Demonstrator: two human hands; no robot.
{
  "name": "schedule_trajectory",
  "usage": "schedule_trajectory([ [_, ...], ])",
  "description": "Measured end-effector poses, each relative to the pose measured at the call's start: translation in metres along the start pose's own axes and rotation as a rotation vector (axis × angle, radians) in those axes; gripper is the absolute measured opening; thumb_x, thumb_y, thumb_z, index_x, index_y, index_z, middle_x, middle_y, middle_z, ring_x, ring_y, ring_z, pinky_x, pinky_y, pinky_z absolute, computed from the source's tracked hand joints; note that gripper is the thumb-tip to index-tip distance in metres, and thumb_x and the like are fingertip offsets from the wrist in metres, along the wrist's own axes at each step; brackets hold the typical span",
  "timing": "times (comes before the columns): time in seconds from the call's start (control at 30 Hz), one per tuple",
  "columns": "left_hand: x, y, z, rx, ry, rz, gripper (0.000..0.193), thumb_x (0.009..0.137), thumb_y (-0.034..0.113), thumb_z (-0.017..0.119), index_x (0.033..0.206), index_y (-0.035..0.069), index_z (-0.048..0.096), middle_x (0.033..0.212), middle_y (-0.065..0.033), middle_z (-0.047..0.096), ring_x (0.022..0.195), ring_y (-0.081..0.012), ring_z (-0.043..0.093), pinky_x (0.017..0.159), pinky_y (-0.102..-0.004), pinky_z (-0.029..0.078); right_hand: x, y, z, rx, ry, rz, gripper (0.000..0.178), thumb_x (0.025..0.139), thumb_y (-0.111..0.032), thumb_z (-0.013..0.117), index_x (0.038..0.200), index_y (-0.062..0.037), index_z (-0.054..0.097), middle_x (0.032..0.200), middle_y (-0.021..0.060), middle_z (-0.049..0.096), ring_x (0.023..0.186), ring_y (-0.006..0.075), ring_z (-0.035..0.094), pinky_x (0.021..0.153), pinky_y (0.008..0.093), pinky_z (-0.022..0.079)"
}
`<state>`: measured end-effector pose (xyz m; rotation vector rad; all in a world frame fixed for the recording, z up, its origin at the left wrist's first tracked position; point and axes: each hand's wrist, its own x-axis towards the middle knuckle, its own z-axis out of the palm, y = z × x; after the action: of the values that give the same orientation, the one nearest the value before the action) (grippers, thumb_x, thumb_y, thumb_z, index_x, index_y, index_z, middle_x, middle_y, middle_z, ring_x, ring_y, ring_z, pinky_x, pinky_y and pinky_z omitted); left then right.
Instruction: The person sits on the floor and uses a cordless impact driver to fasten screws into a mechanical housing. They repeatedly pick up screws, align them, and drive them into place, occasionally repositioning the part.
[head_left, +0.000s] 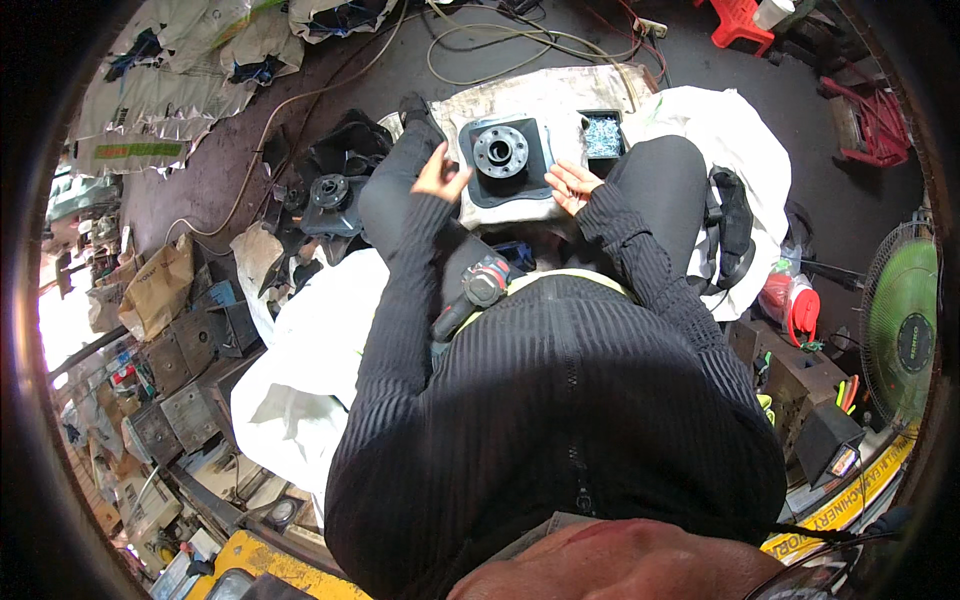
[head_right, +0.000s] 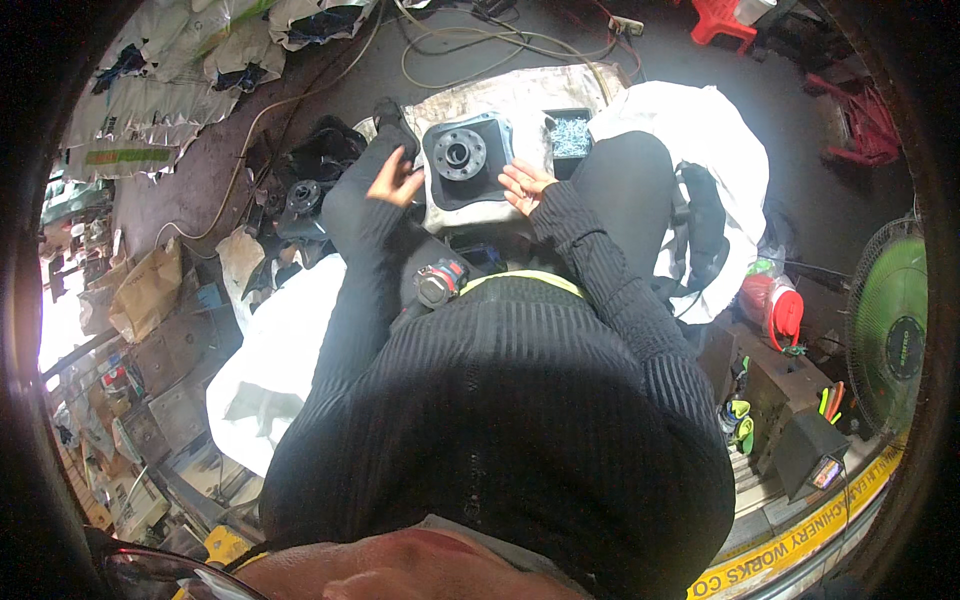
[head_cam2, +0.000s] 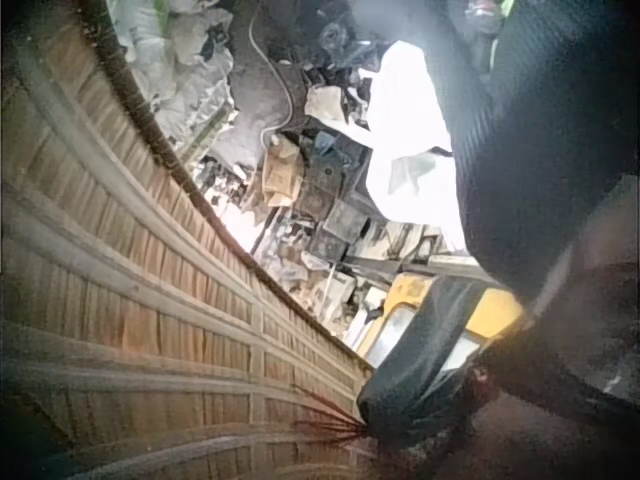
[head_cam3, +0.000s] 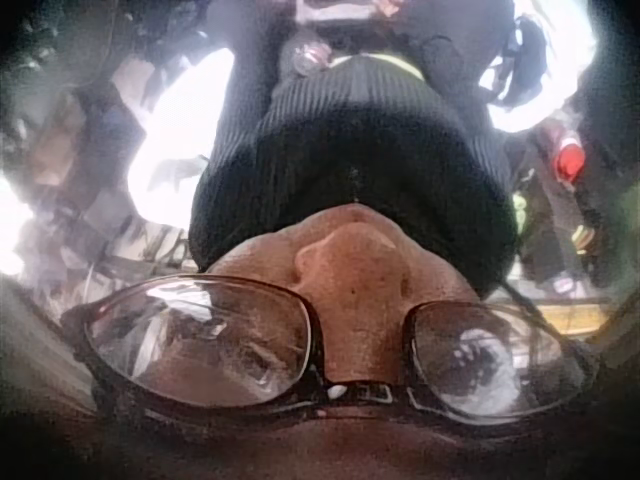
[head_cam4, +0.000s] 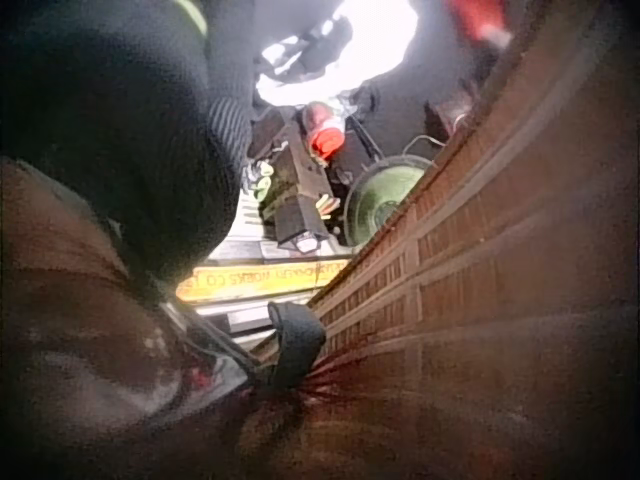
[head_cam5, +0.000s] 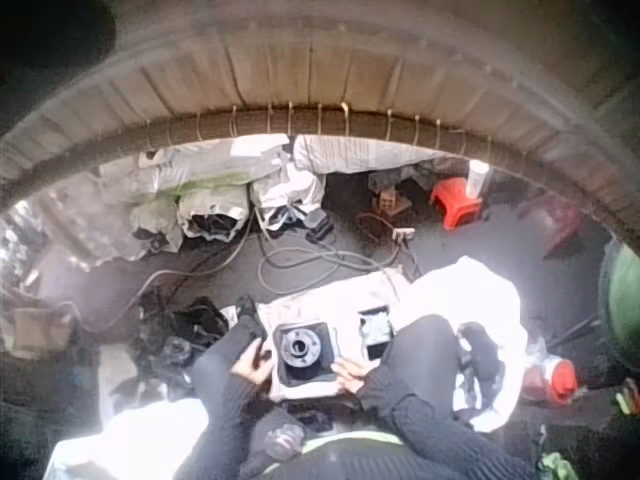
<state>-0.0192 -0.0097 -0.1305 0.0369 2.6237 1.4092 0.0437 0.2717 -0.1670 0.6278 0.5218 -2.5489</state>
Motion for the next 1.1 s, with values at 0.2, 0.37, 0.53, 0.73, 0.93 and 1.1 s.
schedule_trajectory([
  [0.2, -0.173, 0.057, -0.096, 0.326, -0.736, 0.043, 0.055, 0.067, 0.016, 0.062, 0.119, 0.008, 0.047, 0.101, -0.0153, 0.056, 0.092, -0.0258, 0.056, 0.079, -0.0338, 0.045, -0.017, 0.001, 0.026, 0.051, 0.087, -0.037, 0.043, 0.081, 0.004, 0.049, 0.122, -0.0037, 0.04, 0.119, 0.0121, 0.048, 0.109, 0.0233, 0.05, 0.083, 0.0349, 0.047],
  [0.37, -0.181, 0.068, -0.036, 0.55, -0.3, 0.038, 0.06, 0.063, 0.02, 0.064, 0.119, 0.008, 0.045, 0.109, -0.0125, 0.052, 0.098, -0.0304, 0.054, 0.082, -0.035, 0.044, 0.004, 0.016, 0.012, 0.226, -0.172, 0.039, 0.039, 0.081, 0.0, 0.05, 0.119, -0.0022, 0.043, 0.117, 0.0152, 0.05, 0.108, 0.0298, 0.05, 0.085, 0.0413, 0.045],
  [0.53, -0.161, 0.051, -0.048, 0.238, -0.345, 0.017, 0.05, 0.057, 0.015, 0.066, 0.105, 0.006, 0.055, 0.103, -0.0151, 0.058, 0.097, -0.0285, 0.056, 0.083, -0.0333, 0.044, -0.019, 0.006, 0.056, 0.067, -0.127, 0.025, 0.047, 0.076, 0.009, 0.044, 0.121, -0.0002, 0.04, 0.121, 0.0156, 0.047, 0.116, 0.0284, 0.044, 0.095, 0.0451, 0.037],
  [0.73, -0.134, 0.108, -0.088, -0.105, -0.301, 0.191, 0.071, 0.065, 0.005, 0.065, 0.128, 0.01, 0.034, 0.114, -0.0099, 0.05, 0.1, -0.0214, 0.053, 0.088, -0.0324, 0.041, -0.024, 0.002, 0.069, 0.205, -0.042, -0.064, 0.038, 0.077, 0.014, 0.043, 0.111, -0.0019, 0.046, 0.113, 0.0141, 0.05, 0.114, 0.0295, 0.044, 0.096, 0.0482, 0.036],
  [0.93, -0.1, 0.119, -0.057, -1.235, -0.53, -0.374, 0.035, 0.085, 0.026, 0.05, 0.112, 0.005, 0.049, 0.088, -0.01, 0.06, 0.071, -0.0187, 0.061, 0.06, -0.0325, 0.052, -0.02, 0.006, 0.107, 0.237, -0.048, -0.099, 0.031, 0.083, 0.008, 0.042, 0.111, -0.0039, 0.049, 0.11, 0.0116, 0.053, 0.113, 0.0264, 0.046, 0.093, 0.0431, 0.043],
  [1.1, -0.093, 0.087, -0.041, -1.715, -0.326, -0.936, 0.042, 0.086, 0.04, 0.045, 0.092, 0.0, 0.056, 0.072, -0.0161, 0.062, 0.056, -0.0265, 0.062, 0.049, -0.0364, 0.052, -0.007, 0.013, 0.101, 0.229, -0.055, -0.167, 0.03, 0.084, 0.006, 0.044, 0.112, -0.0055, 0.048, 0.111, 0.0101, 0.051, 0.112, 0.0248, 0.047, 0.091, 0.0409, 0.045],
])
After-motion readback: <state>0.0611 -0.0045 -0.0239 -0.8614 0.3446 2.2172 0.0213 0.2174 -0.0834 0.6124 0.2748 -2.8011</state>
